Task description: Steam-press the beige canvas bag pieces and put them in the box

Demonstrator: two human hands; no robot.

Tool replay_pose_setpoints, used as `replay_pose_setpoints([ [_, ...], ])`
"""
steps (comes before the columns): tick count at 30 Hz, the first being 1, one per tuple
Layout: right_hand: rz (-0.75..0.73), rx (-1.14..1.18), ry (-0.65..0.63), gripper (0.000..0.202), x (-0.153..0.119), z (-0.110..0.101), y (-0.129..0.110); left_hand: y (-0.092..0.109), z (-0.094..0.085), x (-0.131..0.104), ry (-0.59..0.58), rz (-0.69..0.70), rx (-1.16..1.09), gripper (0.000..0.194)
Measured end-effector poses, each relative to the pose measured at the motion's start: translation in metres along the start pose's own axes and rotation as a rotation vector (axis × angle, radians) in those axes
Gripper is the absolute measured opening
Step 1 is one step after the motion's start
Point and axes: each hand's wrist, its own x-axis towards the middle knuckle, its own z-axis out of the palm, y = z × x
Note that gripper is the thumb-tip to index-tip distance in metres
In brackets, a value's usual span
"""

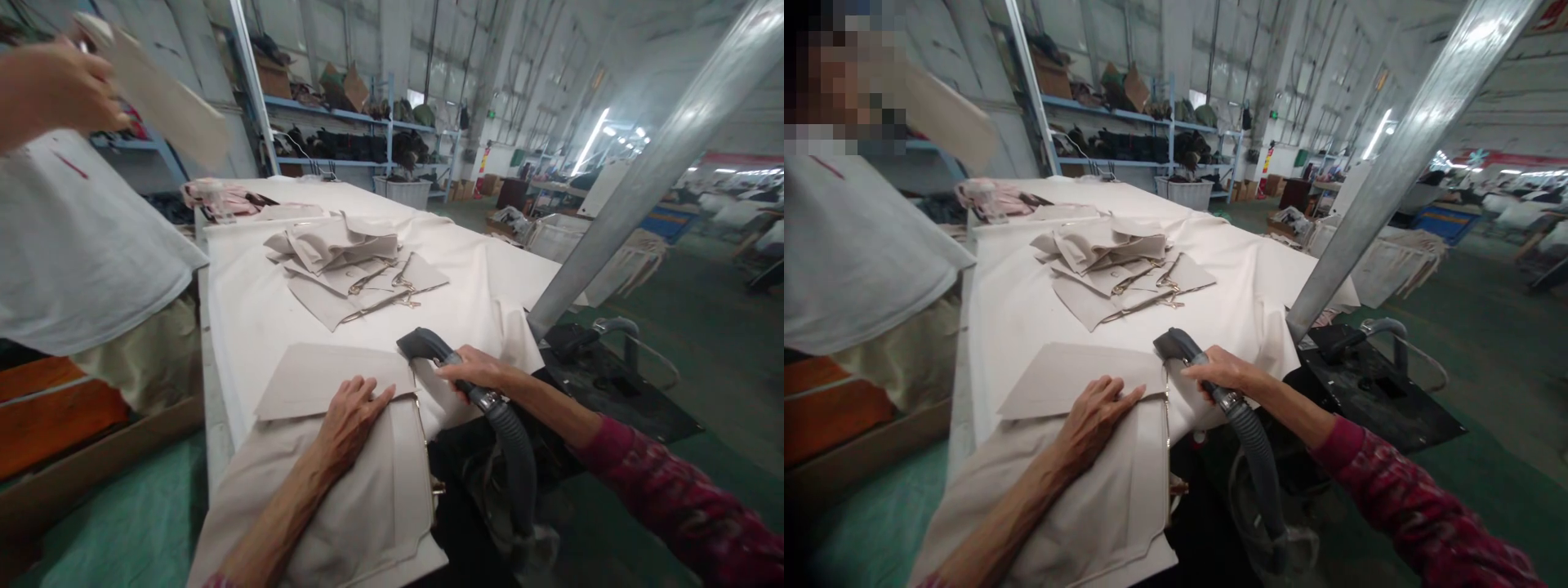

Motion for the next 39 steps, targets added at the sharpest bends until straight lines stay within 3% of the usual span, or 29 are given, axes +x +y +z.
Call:
replay_pose_setpoints([
  [5,-0.062,-0.023,0.125,0.034,-0.014,-0.015,-0.018,0.000,-0.001,-0.001,0.013,0.010,0.005,0.038],
  [10,-0.020,-0.103,0.039,0.035,-0.050,-0.022,-0.019,0.001,-0.003,-0.002,0.026,0.014,-0.015,0.037],
  [13,0.010,-0.088,0.015,0.034,-0.057,-0.016,-0.013,0.001,-0.003,-0.002,0.037,0.010,-0.025,0.037],
  [20,0.071,-0.036,-0.057,0.031,-0.022,-0.003,0.002,-0.001,0.002,-0.003,0.041,0.024,-0.031,0.037],
  [26,0.008,-0.004,-0.037,0.031,0.005,-0.003,-0.001,0.000,-0.001,-0.002,0.026,0.010,-0.048,0.036],
  [29,-0.023,-0.055,-0.025,0.032,-0.010,-0.004,-0.009,0.000,0.000,-0.002,0.033,0.011,-0.054,0.036],
  [33,-0.004,-0.071,-0.069,0.032,-0.054,-0.005,-0.014,0.000,0.003,-0.002,0.056,0.008,-0.028,0.036],
  [36,0.029,-0.063,-0.129,0.034,-0.081,0.000,-0.010,0.000,0.004,-0.002,0.070,0.004,-0.012,0.036],
  [39,0.044,-0.061,-0.197,0.035,-0.089,0.012,-0.002,0.001,0.001,-0.002,0.071,-0.003,-0.014,0.034],
])
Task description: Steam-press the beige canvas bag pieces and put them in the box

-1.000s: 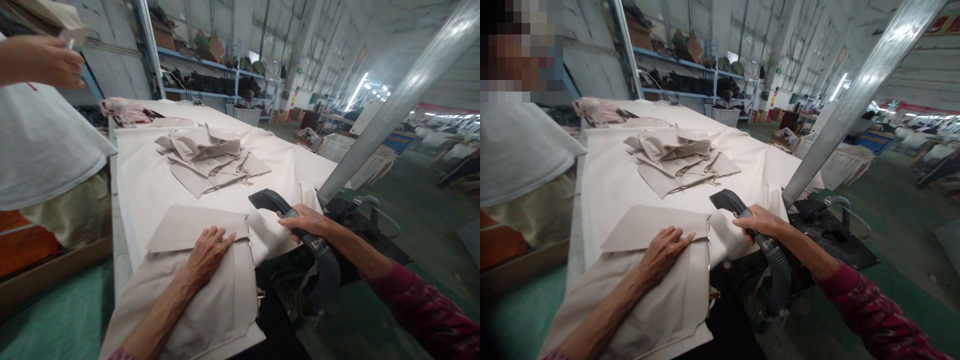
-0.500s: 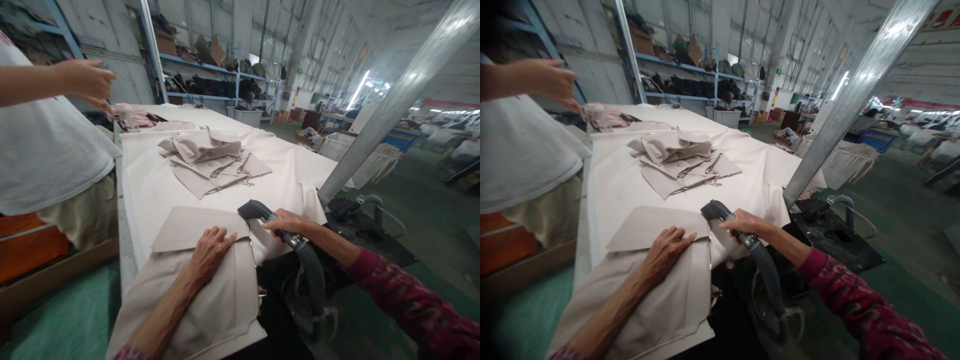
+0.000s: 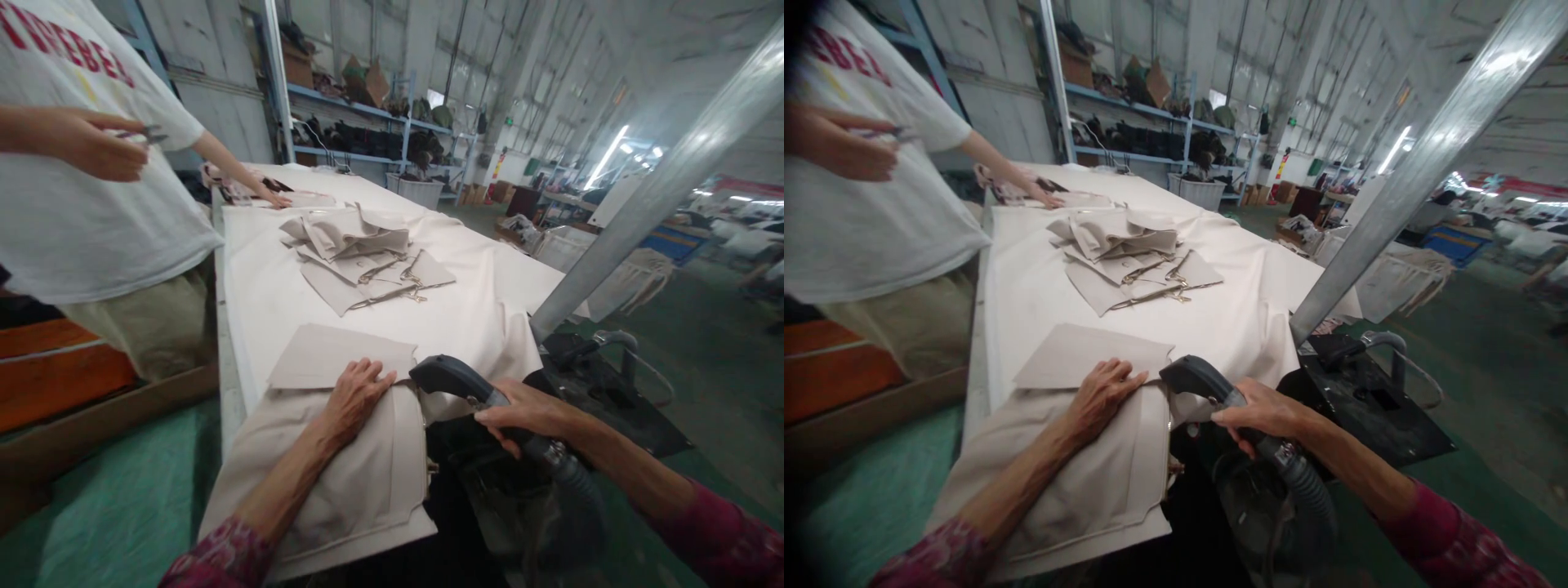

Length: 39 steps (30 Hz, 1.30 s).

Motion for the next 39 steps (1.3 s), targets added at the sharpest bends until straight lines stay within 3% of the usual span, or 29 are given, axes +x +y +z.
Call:
replay_pose_setpoints([
  [4,-0.023,-0.025,-0.011,0.038,0.010,0.012,0.001,0.002,-0.005,0.000,-0.021,-0.030,-0.010,0.029],
  [9,-0.098,-0.086,0.123,0.037,0.006,0.009,-0.008,0.000,-0.005,-0.003,0.023,-0.184,-0.061,0.024],
  [14,-0.148,-0.131,0.166,0.037,-0.024,0.010,-0.003,-0.008,-0.005,-0.005,0.094,-0.312,-0.400,0.027],
  [18,-0.140,-0.125,0.178,0.035,-0.046,0.022,0.005,-0.022,-0.012,0.005,0.010,-0.399,-0.673,0.028],
  [22,-0.169,-0.106,0.194,0.032,-0.053,0.035,0.006,-0.036,-0.018,0.022,-0.096,-0.443,-0.721,0.027],
  [27,-0.160,-0.055,0.173,0.022,-0.037,0.050,0.001,-0.041,-0.019,0.031,-0.159,-0.475,-0.748,0.024],
  [33,-0.135,-0.043,0.108,0.030,0.012,0.050,0.000,-0.039,-0.018,0.027,-0.176,-0.480,-0.771,0.028],
  [36,-0.143,-0.041,0.205,0.030,0.030,0.037,-0.005,-0.039,-0.016,0.025,-0.176,-0.473,-0.769,0.029],
  [39,-0.140,-0.033,0.350,0.031,0.026,0.020,-0.009,-0.039,-0.013,0.023,-0.172,-0.481,-0.766,0.030],
])
